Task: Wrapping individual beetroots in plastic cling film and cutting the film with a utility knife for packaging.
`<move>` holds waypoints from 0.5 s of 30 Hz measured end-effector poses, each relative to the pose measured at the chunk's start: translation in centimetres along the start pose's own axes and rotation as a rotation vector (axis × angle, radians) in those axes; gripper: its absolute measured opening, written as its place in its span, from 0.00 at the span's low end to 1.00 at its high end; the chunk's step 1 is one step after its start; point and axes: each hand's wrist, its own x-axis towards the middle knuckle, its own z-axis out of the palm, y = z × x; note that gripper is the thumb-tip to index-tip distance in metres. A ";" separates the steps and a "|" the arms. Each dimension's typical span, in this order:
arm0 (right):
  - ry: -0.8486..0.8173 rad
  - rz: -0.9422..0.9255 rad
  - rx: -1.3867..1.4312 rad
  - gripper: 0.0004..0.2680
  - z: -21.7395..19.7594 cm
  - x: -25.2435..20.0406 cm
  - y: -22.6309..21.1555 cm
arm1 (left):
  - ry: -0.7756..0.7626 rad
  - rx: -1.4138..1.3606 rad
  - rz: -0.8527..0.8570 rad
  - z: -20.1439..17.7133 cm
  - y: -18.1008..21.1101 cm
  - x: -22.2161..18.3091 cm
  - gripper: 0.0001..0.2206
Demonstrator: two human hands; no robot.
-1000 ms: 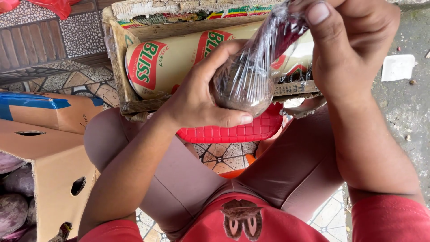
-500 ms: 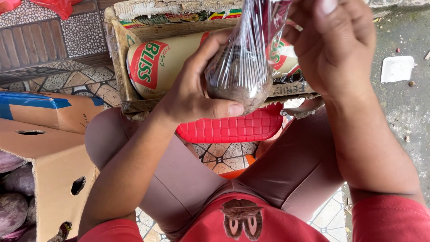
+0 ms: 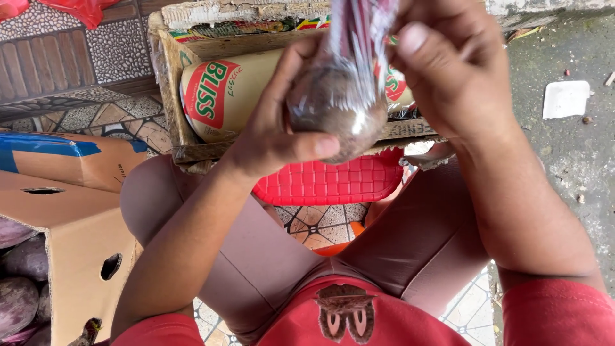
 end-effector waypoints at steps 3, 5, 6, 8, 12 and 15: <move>0.192 -0.047 0.055 0.04 -1.8 -0.2 0.0 | 0.002 -0.155 0.112 -2.0 -0.7 -0.2 0.30; 0.313 -0.106 0.048 0.05 -3.4 -0.7 0.2 | -0.025 -0.263 0.192 -2.7 0.1 -0.3 0.25; 0.339 -0.162 0.026 0.04 -4.3 -1.0 0.2 | 0.066 -0.289 0.181 -2.5 1.2 -0.2 0.24; 0.363 -0.214 0.006 0.03 -5.3 -1.7 0.0 | 0.162 -0.315 0.172 -2.8 3.3 0.2 0.28; 0.425 -0.197 -0.053 0.07 -4.9 -2.0 -1.3 | 0.466 -0.388 -0.042 -6.7 4.5 1.8 0.35; 0.415 -0.180 -0.144 0.14 -3.2 -1.9 -2.6 | 0.375 -0.242 0.034 -10.6 3.8 4.6 0.25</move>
